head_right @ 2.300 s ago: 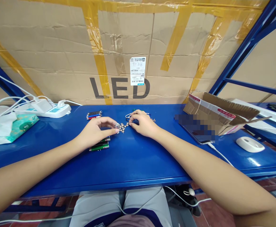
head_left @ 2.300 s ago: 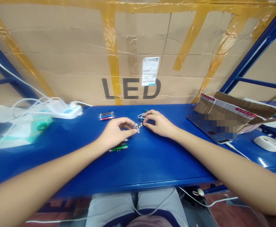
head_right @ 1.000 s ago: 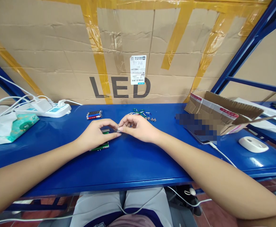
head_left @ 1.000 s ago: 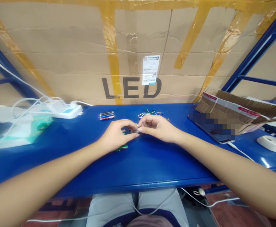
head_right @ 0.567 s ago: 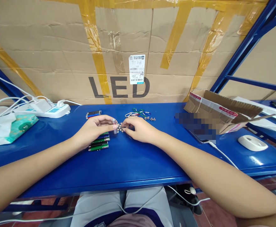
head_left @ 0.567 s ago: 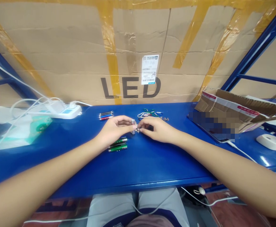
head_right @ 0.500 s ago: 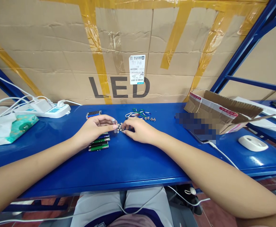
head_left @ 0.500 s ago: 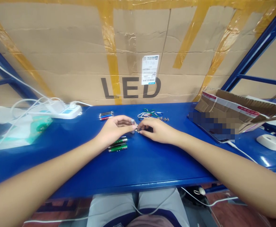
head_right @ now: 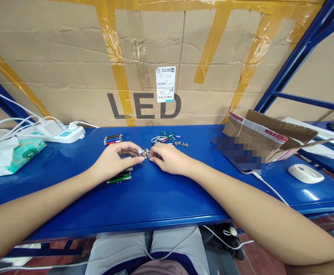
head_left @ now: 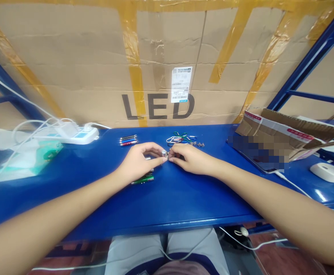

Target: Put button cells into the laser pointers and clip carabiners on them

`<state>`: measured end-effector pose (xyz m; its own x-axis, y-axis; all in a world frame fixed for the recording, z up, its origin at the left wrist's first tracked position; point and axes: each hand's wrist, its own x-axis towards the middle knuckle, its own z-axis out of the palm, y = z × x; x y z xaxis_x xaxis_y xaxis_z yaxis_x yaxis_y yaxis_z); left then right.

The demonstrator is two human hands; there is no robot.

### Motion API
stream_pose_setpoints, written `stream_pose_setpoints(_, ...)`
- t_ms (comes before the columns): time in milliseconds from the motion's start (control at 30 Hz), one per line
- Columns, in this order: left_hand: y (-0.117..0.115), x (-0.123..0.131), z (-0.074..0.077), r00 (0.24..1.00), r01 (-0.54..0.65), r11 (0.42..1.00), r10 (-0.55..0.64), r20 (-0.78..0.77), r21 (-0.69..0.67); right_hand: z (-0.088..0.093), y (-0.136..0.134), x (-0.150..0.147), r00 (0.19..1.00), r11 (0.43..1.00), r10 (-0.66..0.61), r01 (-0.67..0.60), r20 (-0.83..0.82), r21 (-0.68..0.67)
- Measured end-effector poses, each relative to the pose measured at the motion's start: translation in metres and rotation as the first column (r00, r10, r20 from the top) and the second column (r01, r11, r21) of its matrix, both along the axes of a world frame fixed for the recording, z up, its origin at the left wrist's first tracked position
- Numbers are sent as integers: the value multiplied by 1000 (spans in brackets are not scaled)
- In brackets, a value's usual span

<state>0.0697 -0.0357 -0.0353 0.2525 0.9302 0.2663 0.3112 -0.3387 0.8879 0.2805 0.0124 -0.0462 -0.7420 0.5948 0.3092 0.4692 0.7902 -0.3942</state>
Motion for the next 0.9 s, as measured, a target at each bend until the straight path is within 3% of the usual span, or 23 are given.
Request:
stream_pose_setpoints(133, 0, 0, -1, 999, -8, 1000, 9, -33, 29, 1, -1, 0, 998, 999, -51, 50, -39, -19)
stream_pose_setpoints(200, 0, 0, -2, 999, -15, 999, 17, -51, 41, 3, -2, -1, 983, 984, -110, 87, -147, -153)
stream_pose_setpoints(267, 0, -1, -2, 997, -11, 998, 15, -70, 55, 6, -4, -2, 945, 928, -171, 59, -280, -368)
stream_pose_setpoints(367, 1, -2, -3, 997, 8, 997, -2, -81, 73, 11, -6, -4, 867, 791, -235, -91, -439, -604)
stream_pose_setpoints(500, 1, -2, -4, 997, 12, 996, -6, -77, 86, 14, -8, -6, 798, 696, -264, -232, -542, -680)
stream_pose_setpoints(667, 0, 0, -2, 997, 13, 997, -7, -73, 76, 13, -9, -5, 769, 605, -318, -285, -554, -743)
stream_pose_setpoints(767, 0, 0, -2, 997, 10, 998, -6, -73, 61, 12, -7, -5, 766, 594, -316, -301, -560, -746)
stream_pose_setpoints(900, 0, -2, -3, 995, 23, 998, -16, -99, 63, 13, -7, -5, 789, 669, -257, -271, -558, -692)
